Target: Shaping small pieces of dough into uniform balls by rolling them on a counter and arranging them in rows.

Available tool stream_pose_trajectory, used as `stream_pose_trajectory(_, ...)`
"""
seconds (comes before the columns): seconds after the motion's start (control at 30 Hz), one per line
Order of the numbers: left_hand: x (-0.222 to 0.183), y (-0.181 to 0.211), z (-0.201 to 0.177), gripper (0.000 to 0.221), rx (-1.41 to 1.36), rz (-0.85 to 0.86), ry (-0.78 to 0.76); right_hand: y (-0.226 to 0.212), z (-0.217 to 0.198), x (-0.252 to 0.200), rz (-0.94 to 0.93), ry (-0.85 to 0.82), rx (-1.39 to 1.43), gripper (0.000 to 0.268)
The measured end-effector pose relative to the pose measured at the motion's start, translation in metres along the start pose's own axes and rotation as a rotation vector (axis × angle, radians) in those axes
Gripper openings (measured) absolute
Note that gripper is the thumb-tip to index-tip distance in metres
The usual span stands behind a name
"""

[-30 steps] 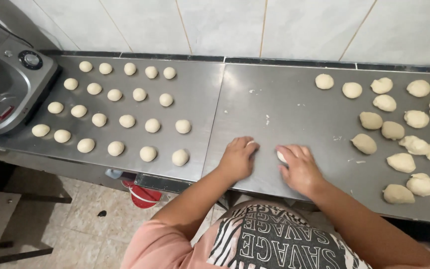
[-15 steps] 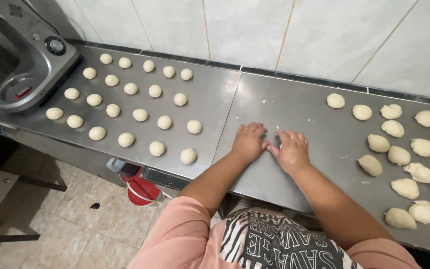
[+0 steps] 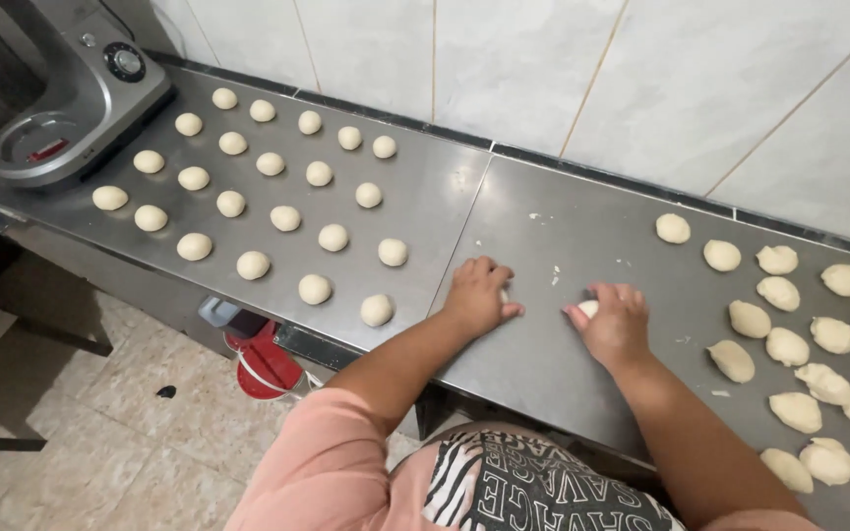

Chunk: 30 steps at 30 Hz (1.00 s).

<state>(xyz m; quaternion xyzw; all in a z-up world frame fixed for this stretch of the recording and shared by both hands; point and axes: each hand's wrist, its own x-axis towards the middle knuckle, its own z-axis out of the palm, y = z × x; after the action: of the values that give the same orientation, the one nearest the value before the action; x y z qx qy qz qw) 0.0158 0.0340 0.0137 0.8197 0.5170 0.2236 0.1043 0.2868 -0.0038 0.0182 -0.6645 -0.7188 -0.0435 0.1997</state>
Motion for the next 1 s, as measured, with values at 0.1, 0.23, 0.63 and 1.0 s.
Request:
stream_pose_trajectory(0.1,0.044,0.002,0.045,0.06,-0.055,-0.03,0.03,-0.028,0.026,0.025,0.019,0.016,-0.014,0.045)
stream_pose_trajectory(0.23,-0.01,0.022,0.033,0.031,0.035,0.132,-0.018,-0.045,-0.01,-0.022,-0.114,-0.089,-0.007,0.043)
stream_pose_trajectory(0.63,-0.003,-0.01,0.007,0.055,-0.032,0.076,-0.056,-0.006,-0.017,-0.009,-0.074,-0.05,-0.016,0.059)
stream_pose_trajectory(1.0,-0.061,0.02,-0.013,0.036,-0.134,0.125,-0.098,-0.001,-0.026,-0.077,-0.089,-0.173,0.128,0.048)
